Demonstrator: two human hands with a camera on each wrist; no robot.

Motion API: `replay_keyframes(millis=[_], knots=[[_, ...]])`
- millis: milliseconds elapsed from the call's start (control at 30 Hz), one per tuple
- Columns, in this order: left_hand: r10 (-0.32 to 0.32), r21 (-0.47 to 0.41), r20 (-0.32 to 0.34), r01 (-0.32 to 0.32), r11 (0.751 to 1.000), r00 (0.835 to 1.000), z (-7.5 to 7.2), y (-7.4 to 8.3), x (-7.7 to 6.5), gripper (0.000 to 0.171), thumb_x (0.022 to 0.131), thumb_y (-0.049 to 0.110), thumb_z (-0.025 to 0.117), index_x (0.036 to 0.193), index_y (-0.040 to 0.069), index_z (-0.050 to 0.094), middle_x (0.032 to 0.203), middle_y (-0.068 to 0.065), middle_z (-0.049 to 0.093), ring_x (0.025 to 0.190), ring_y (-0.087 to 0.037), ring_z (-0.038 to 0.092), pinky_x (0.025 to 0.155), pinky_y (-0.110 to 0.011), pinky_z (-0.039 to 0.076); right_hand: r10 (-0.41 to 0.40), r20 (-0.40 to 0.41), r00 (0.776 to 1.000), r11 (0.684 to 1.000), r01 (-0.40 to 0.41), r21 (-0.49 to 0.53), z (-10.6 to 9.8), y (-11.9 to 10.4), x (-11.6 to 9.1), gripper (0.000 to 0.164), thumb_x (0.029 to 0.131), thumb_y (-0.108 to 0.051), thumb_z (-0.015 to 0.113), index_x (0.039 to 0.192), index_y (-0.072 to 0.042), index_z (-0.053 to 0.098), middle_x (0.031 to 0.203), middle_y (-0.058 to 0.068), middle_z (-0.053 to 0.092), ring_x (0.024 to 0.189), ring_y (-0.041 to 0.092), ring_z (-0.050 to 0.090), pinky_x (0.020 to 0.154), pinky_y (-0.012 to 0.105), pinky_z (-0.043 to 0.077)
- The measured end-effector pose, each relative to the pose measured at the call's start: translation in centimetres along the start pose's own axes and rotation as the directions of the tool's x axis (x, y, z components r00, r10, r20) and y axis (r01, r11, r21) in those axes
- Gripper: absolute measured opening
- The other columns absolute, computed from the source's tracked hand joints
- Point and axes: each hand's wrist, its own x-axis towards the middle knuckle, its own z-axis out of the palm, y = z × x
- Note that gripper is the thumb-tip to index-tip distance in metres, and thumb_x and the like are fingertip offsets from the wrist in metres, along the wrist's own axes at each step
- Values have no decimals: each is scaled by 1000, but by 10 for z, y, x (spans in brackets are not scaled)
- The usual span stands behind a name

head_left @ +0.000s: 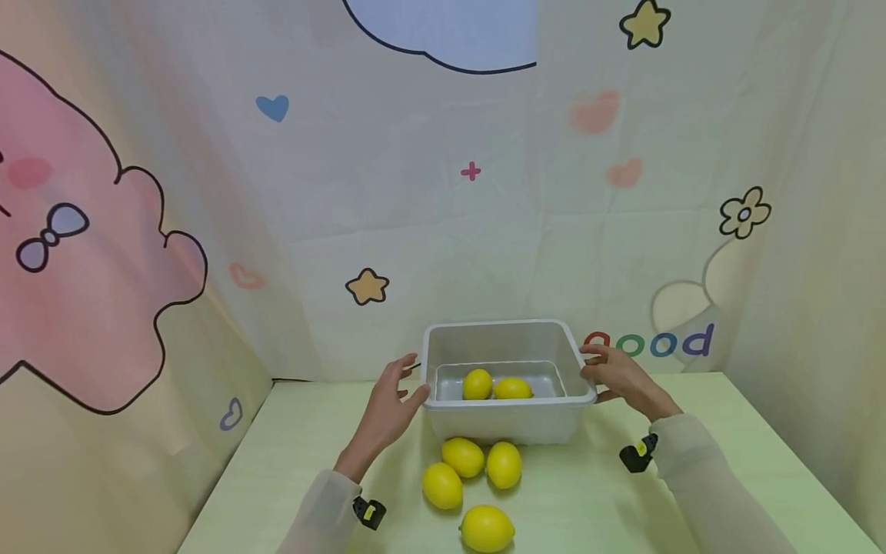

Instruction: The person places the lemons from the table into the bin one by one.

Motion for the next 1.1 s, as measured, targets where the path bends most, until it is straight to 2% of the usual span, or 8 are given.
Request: replay_keyframes(millis=[167,333,433,567,733,867,1100], knots=[[60,46,11,-61,997,998,0,13,-12,58,94,27,64,147,13,42,148,-10,46,131,-32,49,103,-52,49,-3,-2,1000,1000,3,5,0,0,0,63,95,-12,56,150,2,30,143,35,44,118,46,58,78,46,61],[88,131,62,-95,987,994,2,26,-25,59,93,31,65,147,18,43,151,-6,42,133,-30,48,102,-48,51,-4,-5,1000,1000,4,5,1,0,-1,62,95,-12,57,150,2,30,143,34,43,119,46,57,77,46,61],[113,193,98,-130,972,989,4,31,-33,61,93,33,65,148,21,42,153,-7,40,136,-33,45,104,-53,48,-6,-5,1000,1000,6,4,1,0,-1,62,95,-12,56,149,2,31,143,34,43,118,46,57,77,46,61],[117,244,160,-154,957,980,7,37,-43,64,93,38,64,150,26,39,156,-6,37,140,-35,40,106,-59,43,-8,-5,1000,1000,8,5,1,-1,-1,62,95,-12,56,149,2,31,142,34,44,117,46,58,77,46,61],[136,303,243,-208,930,960,12,42,-55,63,94,44,61,150,29,37,156,-2,35,137,-30,44,103,-54,47,-7,-4,1000,1000,7,3,1,-2,-2,62,95,-13,57,150,2,31,143,34,44,118,46,58,78,47,61],[173,347,298,-276,897,939,17,44,-64,64,94,45,61,150,28,37,154,0,36,133,-25,49,101,-49,51,-6,-4,1000,1000,6,2,1,-2,-2,62,95,-13,57,149,2,31,143,34,43,117,46,58,78,47,61],[230,380,350,-362,851,908,27,43,-77,61,94,47,59,147,22,41,151,0,40,126,-22,53,93,-45,55,0,-5,1000,1000,0,1,0,-1,-3,62,95,-13,57,149,3,30,144,34,42,117,46,58,78,47,61]])
